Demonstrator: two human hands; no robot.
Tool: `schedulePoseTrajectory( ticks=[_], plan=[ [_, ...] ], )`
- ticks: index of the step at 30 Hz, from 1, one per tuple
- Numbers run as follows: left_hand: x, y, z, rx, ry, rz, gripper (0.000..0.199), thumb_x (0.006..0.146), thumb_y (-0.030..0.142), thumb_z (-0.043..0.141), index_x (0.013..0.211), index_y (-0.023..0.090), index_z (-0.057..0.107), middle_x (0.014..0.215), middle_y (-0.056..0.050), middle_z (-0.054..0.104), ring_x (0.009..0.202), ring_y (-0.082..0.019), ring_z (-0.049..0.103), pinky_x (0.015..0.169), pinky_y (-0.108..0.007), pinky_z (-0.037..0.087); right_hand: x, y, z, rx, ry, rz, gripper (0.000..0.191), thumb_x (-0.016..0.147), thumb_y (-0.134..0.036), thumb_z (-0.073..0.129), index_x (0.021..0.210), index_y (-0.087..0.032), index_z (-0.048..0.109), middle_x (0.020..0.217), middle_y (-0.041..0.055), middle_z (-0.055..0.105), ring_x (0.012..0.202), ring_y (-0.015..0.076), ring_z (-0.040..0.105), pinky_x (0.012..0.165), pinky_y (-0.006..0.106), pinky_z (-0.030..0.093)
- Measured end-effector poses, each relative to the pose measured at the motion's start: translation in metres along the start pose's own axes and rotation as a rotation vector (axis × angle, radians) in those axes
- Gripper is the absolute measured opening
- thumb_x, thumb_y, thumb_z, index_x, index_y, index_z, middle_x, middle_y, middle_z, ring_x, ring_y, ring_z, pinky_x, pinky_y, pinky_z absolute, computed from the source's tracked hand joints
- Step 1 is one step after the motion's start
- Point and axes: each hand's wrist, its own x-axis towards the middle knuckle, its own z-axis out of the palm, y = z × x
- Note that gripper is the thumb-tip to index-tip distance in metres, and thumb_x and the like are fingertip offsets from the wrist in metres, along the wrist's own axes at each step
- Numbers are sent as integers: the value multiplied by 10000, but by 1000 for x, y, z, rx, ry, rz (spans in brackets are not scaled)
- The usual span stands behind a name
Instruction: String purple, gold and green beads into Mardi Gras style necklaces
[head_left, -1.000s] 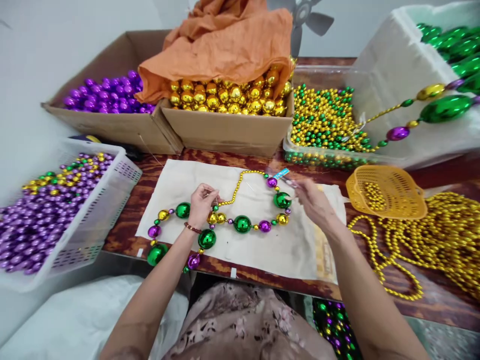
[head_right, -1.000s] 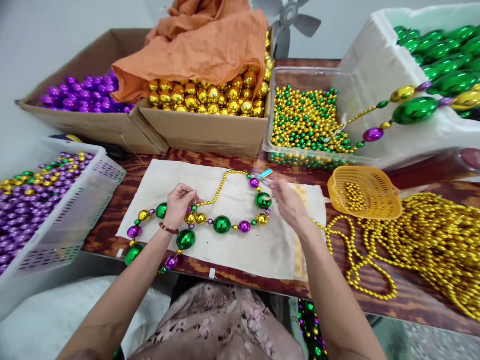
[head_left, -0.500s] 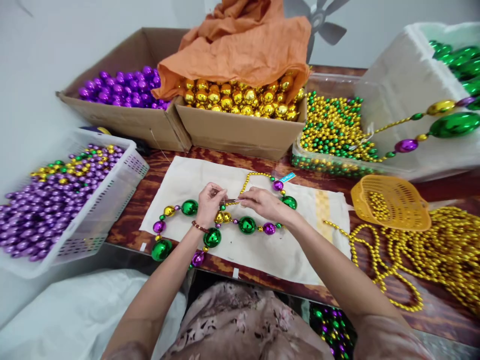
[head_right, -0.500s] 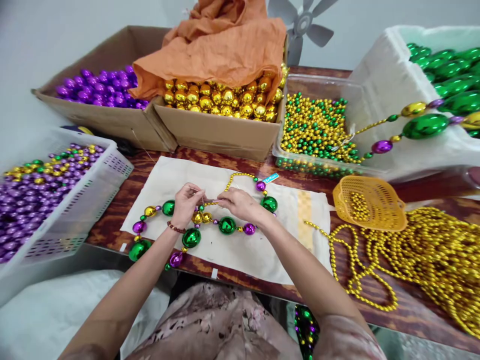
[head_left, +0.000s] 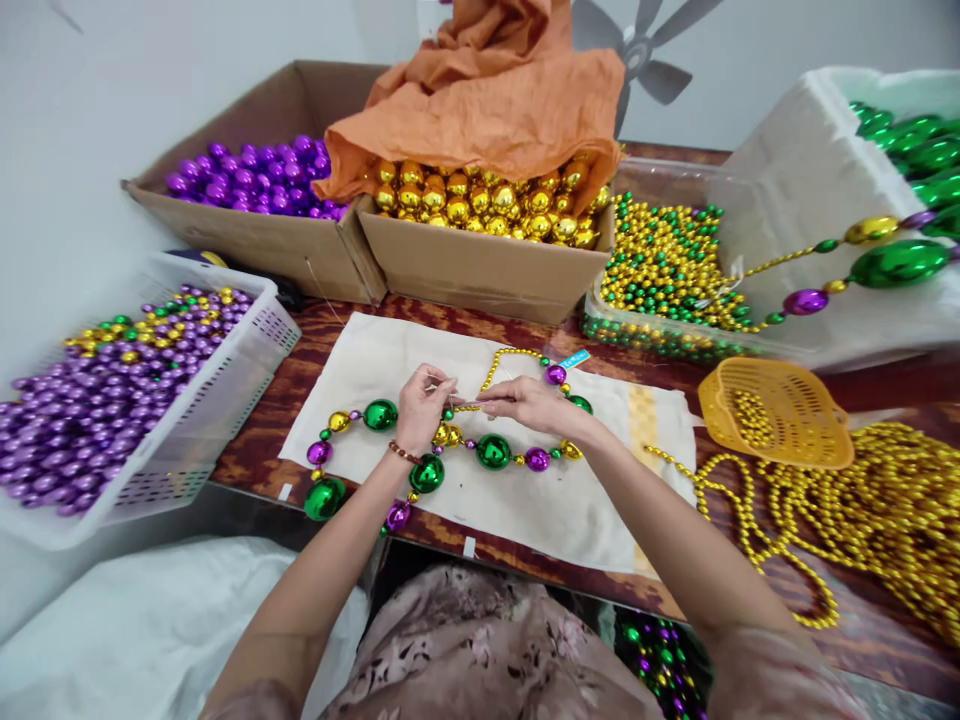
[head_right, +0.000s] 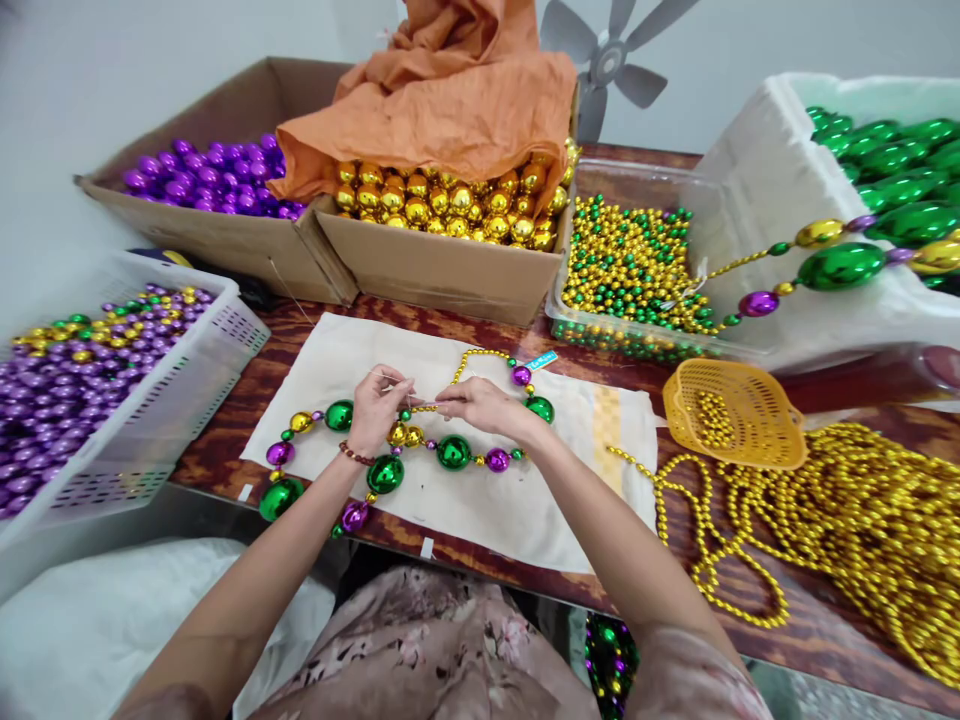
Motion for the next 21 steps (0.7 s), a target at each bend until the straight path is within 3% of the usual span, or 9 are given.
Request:
schedulePoseTrajectory(
  ticks=[6, 14, 21],
  plan=[
    [1, -1, 2, 18, -19, 23, 293, 705, 366, 763, 805, 212, 535, 709, 31, 635, 517, -137, 661, 494, -234, 523, 7, -4, 4, 92, -10, 13, 316, 824, -361, 623, 977, -142, 792, 811, 34, 726, 755, 173, 593, 657, 260, 416],
    [1, 0, 4, 22, -34, 27, 294, 705, 373, 768, 789, 212, 537, 705, 28, 630, 548, -144, 670, 521, -247, 543, -1, -9, 1, 186, 13, 124, 396, 787, -422, 633, 1018, -147, 799, 749, 20, 680, 569, 105, 421, 504, 243, 278],
    [2, -2, 5, 26, -45, 44, 278, 709, 366, 764, 787, 209, 548, 711, 22, 637, 556, -137, 660, 532, -249, 553, 2, -5, 4, 288, 46, 226, 365, 716, -364, 658, 970, -154, 814, 649, 3, 635, 503, 83, 320, 448, 243, 207]
  ],
)
